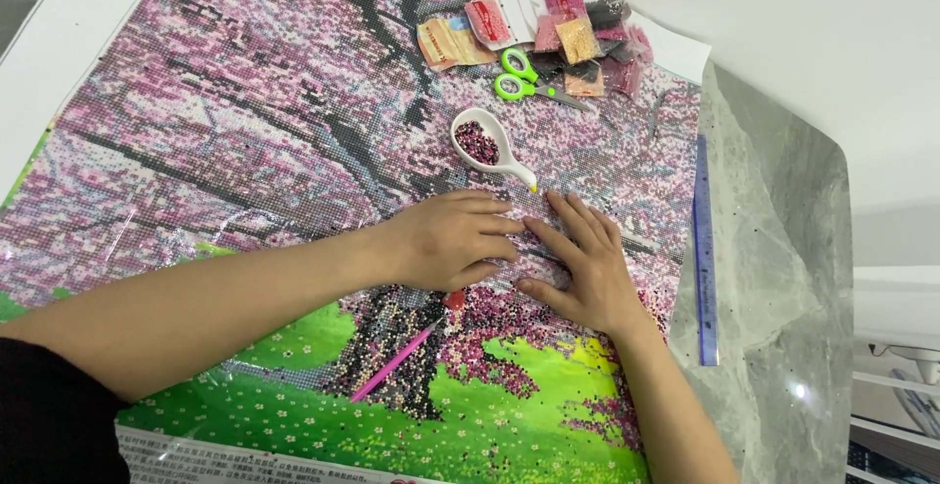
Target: A person is meticulously placing small resin diamonds onto a sticky canvas using a specialized pen to create a mosaic-like picture.
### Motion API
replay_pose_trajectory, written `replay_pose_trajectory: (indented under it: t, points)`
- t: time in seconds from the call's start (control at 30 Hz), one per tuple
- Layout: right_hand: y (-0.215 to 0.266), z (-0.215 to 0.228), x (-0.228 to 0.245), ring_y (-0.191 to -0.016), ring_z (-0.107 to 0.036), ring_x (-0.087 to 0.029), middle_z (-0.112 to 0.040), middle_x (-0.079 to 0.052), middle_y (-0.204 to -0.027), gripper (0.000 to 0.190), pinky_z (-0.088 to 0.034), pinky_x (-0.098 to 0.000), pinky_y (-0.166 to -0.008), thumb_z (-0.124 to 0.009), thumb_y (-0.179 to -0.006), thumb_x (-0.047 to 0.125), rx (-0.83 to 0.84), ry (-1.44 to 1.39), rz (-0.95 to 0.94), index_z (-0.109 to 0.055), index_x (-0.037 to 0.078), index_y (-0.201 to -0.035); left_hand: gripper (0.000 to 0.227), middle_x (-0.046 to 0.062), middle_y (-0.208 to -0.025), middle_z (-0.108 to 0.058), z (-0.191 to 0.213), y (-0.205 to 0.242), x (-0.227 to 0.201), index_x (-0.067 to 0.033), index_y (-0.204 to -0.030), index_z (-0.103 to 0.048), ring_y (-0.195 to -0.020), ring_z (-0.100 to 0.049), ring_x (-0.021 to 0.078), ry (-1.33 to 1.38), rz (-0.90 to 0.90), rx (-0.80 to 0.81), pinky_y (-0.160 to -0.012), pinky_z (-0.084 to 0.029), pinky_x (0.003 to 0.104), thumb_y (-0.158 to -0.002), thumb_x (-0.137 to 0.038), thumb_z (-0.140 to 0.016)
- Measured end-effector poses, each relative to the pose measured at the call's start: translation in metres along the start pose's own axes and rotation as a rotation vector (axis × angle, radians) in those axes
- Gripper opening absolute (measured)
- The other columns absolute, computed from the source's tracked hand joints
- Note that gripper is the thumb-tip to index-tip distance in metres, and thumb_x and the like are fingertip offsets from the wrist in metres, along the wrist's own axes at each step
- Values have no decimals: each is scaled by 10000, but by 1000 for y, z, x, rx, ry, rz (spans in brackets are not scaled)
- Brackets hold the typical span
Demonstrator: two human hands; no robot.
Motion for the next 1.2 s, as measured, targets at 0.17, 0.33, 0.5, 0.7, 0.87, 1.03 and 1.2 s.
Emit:
replay_pose_trajectory:
  t: [0.17, 0.33, 0.5, 0.7, 0.87, 1.03, 1.2]
  points:
    - [0, 0, 0, -1411, -325, -400, -410, -187, -1502, 696, -231, -571, -1094, -667, -799, 594, -2, -7, 3, -560, 212, -1371, 233, 121, -1254, -654, -3, -1, 1, -161, -1114, -697, -1304, -507, 309, 13, 19, 44, -1115, -338, 480, -922, -227, -583]
    - [-1, 1, 1, -1410, -325, -406, -413, -194, -1499, 693, -227, -576, -1092, -662, -803, 593, -5, -15, 4, -563, 205, -1369, 234, 117, -1248, -658, -6, -1, 2, -160, -1117, -694, -1298, -515, 306, 3, 13, 26, -1114, -343, 475, -918, -231, -592]
    - [-1, 2, 2, -1402, -340, -409, -424, -191, -1493, 694, -237, -575, -1087, -665, -799, 597, -11, -3, 3, -568, 205, -1364, 236, 111, -1229, -667, -6, 0, 2, -161, -1115, -695, -1281, -530, 312, -10, 0, 1, -1112, -346, 483, -907, -236, -610]
    - [1, 0, 1, -1405, -337, -403, -420, -190, -1495, 686, -237, -575, -1091, -655, -812, 598, -17, -1, 6, -565, 206, -1368, 232, 100, -1228, -669, -9, 3, 2, -166, -1110, -697, -1268, -541, 308, 0, -25, -56, -1101, -362, 479, -901, -237, -627]
    - [0, 0, 0, -1411, -330, -398, -413, -179, -1501, 695, -227, -565, -1101, -646, -812, 612, -30, -2, 14, -556, 216, -1377, 227, 88, -1228, -670, -11, 3, 5, -182, -1106, -693, -1266, -544, 299, -26, -19, -54, -1104, -362, 474, -904, -253, -620]
    - [0, 1, 1, -1407, -340, -399, -422, -182, -1494, 697, -231, -564, -1101, -653, -808, 613, -41, 2, 19, -562, 216, -1373, 226, 82, -1222, -672, -12, 3, 5, -183, -1103, -689, -1272, -541, 291, -34, -17, -58, -1110, -356, 468, -903, -262, -618]
    - [0, 1, 0, -1407, -339, -401, -430, -185, -1488, 699, -236, -563, -1099, -655, -807, 612, -38, -1, 19, -563, 214, -1374, 213, 83, -1206, -676, -13, 3, 5, -180, -1085, -693, -1266, -546, 292, -41, -24, -66, -1103, -364, 471, -904, -267, -623]
Point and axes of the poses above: each hand's wrist, its own y-axis away from the middle knuckle, its own z-axis out of the back of the hand, x = y × z, the point moved 9 cm from there along -y, towards the middle knuckle
